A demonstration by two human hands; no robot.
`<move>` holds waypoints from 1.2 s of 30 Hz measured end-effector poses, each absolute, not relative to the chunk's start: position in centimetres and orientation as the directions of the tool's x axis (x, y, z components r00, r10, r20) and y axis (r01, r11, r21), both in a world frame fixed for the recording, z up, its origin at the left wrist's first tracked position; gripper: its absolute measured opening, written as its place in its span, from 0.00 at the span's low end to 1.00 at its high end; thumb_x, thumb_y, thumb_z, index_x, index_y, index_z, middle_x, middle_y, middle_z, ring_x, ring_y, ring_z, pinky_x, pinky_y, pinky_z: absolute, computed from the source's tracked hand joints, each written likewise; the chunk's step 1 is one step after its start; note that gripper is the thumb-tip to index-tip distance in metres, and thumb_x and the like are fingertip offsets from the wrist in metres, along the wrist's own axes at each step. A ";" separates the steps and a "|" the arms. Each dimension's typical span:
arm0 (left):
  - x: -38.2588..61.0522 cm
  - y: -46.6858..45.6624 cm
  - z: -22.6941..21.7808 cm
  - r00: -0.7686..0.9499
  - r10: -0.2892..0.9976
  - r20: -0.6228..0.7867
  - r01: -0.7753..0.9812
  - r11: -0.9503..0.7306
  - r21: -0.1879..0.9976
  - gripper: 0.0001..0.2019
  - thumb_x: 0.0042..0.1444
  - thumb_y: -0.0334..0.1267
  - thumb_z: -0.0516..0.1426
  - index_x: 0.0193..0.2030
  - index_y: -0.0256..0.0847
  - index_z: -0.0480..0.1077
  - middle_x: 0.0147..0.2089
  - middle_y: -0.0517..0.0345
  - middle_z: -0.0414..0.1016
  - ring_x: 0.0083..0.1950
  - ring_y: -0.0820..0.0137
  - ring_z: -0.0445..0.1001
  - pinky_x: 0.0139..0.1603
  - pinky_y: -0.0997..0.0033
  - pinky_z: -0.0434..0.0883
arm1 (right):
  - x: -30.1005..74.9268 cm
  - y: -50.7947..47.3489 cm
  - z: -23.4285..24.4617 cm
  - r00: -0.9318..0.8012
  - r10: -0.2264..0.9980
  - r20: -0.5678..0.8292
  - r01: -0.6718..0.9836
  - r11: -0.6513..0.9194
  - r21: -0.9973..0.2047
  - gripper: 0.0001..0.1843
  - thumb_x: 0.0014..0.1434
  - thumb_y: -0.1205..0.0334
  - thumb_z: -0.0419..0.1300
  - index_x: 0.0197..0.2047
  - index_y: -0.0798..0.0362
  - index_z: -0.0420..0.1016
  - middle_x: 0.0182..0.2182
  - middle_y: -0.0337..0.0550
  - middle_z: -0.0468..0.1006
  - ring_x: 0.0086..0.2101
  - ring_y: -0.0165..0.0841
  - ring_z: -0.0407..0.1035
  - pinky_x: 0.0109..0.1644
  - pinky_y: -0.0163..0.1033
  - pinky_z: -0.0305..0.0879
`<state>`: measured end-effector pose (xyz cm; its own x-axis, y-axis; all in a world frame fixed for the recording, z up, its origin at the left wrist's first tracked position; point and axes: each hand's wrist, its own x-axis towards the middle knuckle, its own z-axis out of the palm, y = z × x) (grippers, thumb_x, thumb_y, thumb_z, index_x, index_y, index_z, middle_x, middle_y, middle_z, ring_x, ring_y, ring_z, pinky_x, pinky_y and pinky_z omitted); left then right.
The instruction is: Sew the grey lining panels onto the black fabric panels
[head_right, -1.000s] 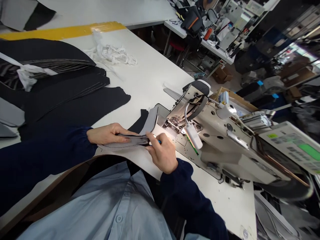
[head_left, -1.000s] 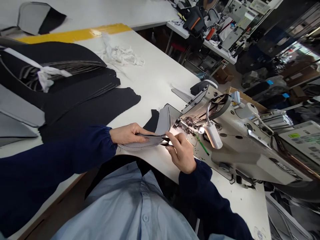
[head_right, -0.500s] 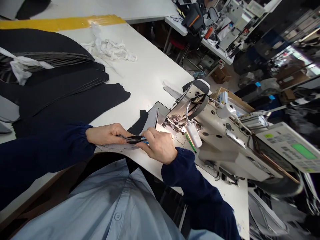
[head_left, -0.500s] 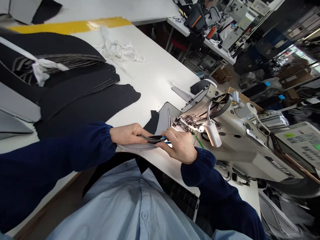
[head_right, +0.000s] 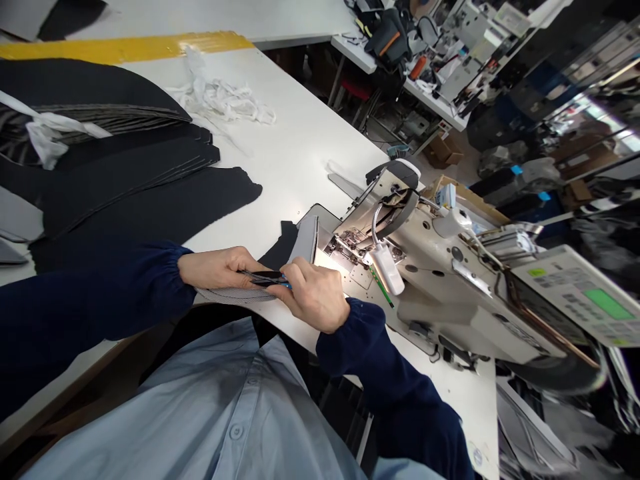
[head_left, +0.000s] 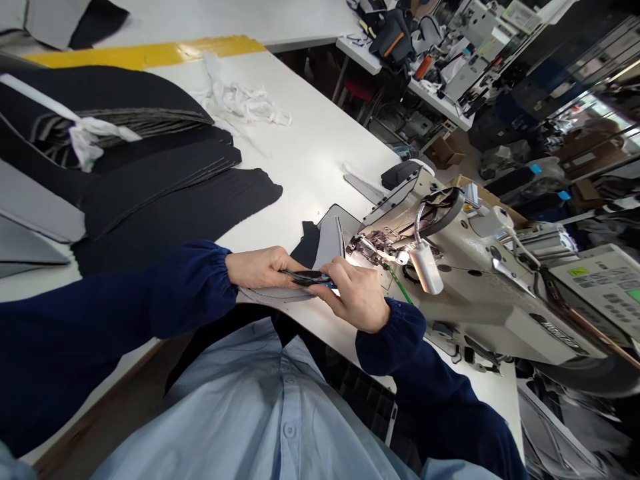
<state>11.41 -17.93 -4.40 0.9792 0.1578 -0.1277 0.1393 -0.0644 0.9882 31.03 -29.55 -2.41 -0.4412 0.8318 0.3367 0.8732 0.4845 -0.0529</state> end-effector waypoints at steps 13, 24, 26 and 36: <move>11.4 -17.7 -4.5 0.980 0.142 -0.137 0.155 -0.121 0.980 0.26 0.57 0.53 0.58 0.51 0.32 0.75 0.38 0.59 0.78 0.37 0.73 0.71 0.40 0.81 0.68 | 31.5 -29.6 -3.0 -0.340 0.847 0.410 0.892 0.428 -0.143 0.21 0.71 0.50 0.44 0.37 0.53 0.70 0.27 0.39 0.74 0.24 0.26 0.68 0.25 0.32 0.51; 12.8 -19.2 -3.9 0.977 0.210 0.038 0.051 -0.401 0.915 0.13 0.60 0.39 0.54 0.34 0.30 0.76 0.23 0.63 0.67 0.25 0.80 0.61 0.27 0.84 0.59 | 30.4 -29.2 -1.4 -0.459 0.798 0.390 0.826 0.545 -0.144 0.13 0.66 0.65 0.48 0.49 0.54 0.70 0.29 0.39 0.74 0.23 0.28 0.66 0.25 0.33 0.56; 13.1 -19.8 -3.9 0.975 0.211 0.067 0.037 -0.451 0.892 0.11 0.58 0.35 0.55 0.29 0.31 0.74 0.20 0.64 0.63 0.23 0.80 0.58 0.25 0.84 0.57 | 30.0 -29.1 -1.3 -0.503 0.747 0.434 0.814 0.578 -0.052 0.14 0.63 0.71 0.46 0.39 0.54 0.72 0.26 0.39 0.72 0.21 0.29 0.64 0.25 0.35 0.54; 6.8 -14.8 1.2 0.728 0.683 0.059 0.318 -0.413 0.854 0.17 0.60 0.35 0.53 0.51 0.26 0.74 0.41 0.55 0.78 0.37 0.74 0.70 0.41 0.80 0.68 | 34.0 -30.9 -4.0 -0.182 0.794 0.580 0.868 0.407 -0.284 0.07 0.61 0.67 0.52 0.34 0.49 0.70 0.23 0.36 0.72 0.21 0.28 0.67 0.24 0.32 0.60</move>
